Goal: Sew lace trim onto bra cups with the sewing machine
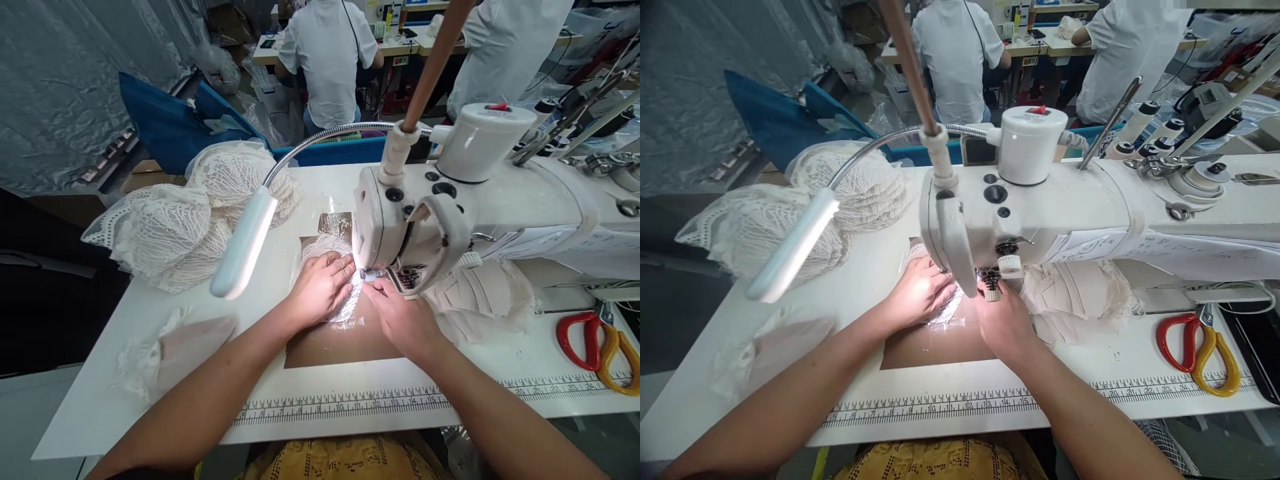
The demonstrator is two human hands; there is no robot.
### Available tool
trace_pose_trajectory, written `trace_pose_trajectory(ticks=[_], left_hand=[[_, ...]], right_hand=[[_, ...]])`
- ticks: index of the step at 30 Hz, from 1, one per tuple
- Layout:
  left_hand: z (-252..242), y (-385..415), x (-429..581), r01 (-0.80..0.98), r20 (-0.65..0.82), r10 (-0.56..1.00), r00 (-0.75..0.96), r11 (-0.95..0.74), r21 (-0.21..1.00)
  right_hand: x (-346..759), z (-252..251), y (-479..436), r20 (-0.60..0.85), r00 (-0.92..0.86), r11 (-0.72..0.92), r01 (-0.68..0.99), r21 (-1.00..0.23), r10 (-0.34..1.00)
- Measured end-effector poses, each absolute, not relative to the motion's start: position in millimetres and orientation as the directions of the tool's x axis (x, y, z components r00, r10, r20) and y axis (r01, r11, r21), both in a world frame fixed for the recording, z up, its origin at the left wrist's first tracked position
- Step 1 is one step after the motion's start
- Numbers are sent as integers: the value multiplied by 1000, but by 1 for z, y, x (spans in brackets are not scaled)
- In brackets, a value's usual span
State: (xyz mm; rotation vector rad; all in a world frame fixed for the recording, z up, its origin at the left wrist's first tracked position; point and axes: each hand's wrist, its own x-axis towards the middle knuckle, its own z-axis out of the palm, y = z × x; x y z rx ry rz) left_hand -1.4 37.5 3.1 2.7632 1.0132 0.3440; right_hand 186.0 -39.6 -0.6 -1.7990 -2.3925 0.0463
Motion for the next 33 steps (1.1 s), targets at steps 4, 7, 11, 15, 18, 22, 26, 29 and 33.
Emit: trace_pose_trajectory(ticks=[4, 7, 11, 15, 18, 22, 26, 29, 33], left_hand=[[0, 33, -2, 652, 139, 680, 720, -731, 202], [0, 27, -3, 692, 143, 713, 687, -701, 172], [14, 16, -19, 813, 74, 827, 557, -561, 156], [35, -14, -69, 856, 77, 877, 475, -481, 192], [35, -46, -129, 934, 209, 939, 275, -312, 173], [16, -83, -200, 980, 190, 982, 0, -38, 194], [10, -115, -209, 944, 197, 972, -127, 57, 326], [19, -127, -174, 821, 220, 961, -167, 12, 571], [27, -129, -109, 521, 279, 957, -84, -197, 831]], right_hand=[[188, -4, -40, 77, -263, 270, 958, -96, 962], [193, -8, -42, 126, -305, 319, 941, -114, 944], [201, -18, -40, 209, -398, 423, 902, -90, 893], [205, -25, -38, 210, -406, 432, 897, -92, 889], [207, -21, -39, 177, -409, 435, 888, -151, 895], [211, 0, -49, 139, -373, 397, 835, -380, 917], [198, 27, -75, -76, -426, 252, 661, -707, 902], [163, 42, -99, -265, -493, -36, 426, -904, 829], [107, 48, -111, -300, -553, -300, 94, -949, 777]])
